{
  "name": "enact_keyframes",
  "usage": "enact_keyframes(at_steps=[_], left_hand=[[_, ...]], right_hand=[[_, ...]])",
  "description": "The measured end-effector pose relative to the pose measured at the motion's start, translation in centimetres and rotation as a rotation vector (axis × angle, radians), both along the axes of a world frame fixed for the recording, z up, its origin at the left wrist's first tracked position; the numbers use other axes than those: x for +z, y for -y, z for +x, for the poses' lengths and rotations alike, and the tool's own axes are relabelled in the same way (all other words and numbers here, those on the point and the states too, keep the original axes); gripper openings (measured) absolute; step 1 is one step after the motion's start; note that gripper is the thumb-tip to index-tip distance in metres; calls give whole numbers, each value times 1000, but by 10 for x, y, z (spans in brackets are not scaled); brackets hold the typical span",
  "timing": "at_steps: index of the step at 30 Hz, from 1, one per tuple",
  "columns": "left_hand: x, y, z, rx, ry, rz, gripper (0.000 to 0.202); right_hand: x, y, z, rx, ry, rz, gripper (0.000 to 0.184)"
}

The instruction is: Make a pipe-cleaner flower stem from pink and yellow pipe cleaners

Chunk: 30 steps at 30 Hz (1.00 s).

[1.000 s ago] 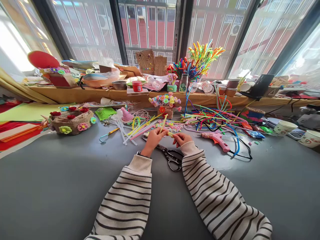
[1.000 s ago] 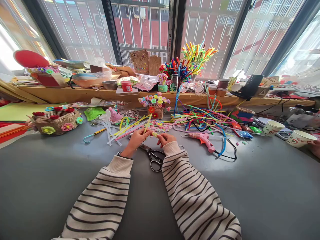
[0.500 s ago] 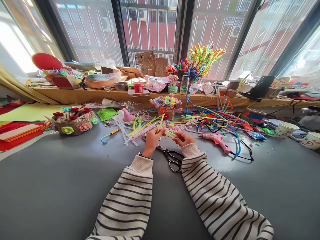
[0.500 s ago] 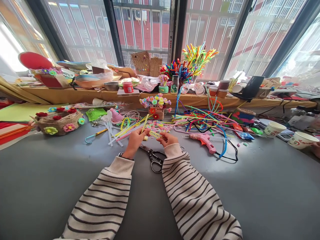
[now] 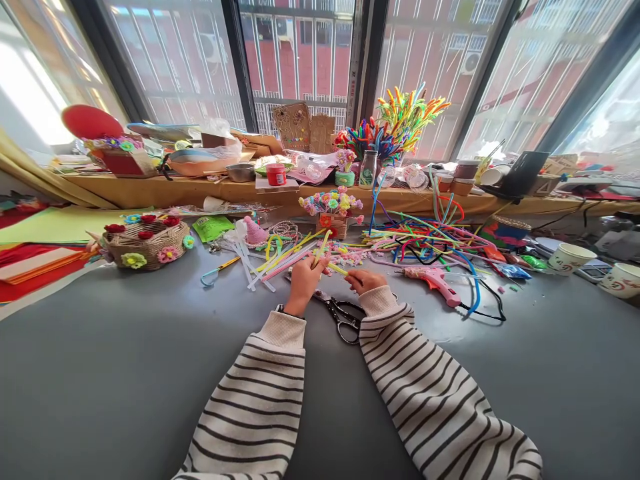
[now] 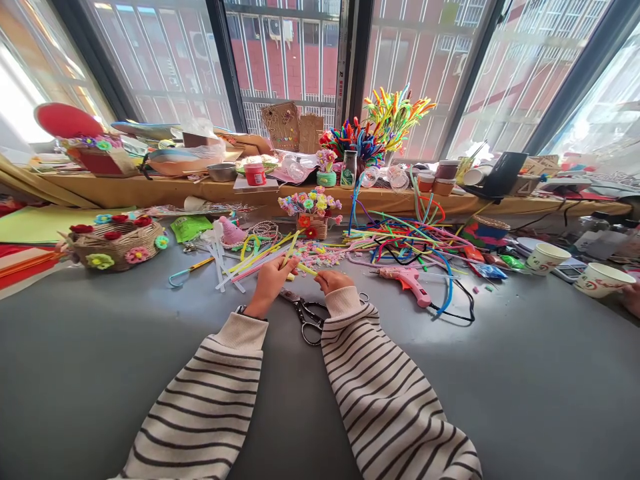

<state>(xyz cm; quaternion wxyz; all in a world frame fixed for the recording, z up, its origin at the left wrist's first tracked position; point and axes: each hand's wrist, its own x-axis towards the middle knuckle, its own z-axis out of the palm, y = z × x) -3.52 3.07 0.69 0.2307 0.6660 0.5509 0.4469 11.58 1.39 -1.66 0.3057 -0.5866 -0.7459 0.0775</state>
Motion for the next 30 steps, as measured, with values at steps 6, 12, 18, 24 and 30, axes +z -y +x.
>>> enact_keyframes(at_steps=[6,12,18,24,30], left_hand=[[-1,-1,-1,12,6,-6,40],[-1,-2,-3,-40,114,-46,38],[1,-1,-3,-41,125,-55,38],[-7,-6,-4,-83,174,-66,38],[-6,-7,-3,-212,374,-159,38]], right_hand=[[4,3,-2,-30,78,-28,22],[6,9,-1,-95,169,25,26],[6,9,-1,-108,124,-3,23],[3,6,-4,-141,62,-56,19],[-8,1,-3,-160,-232,-64,16]])
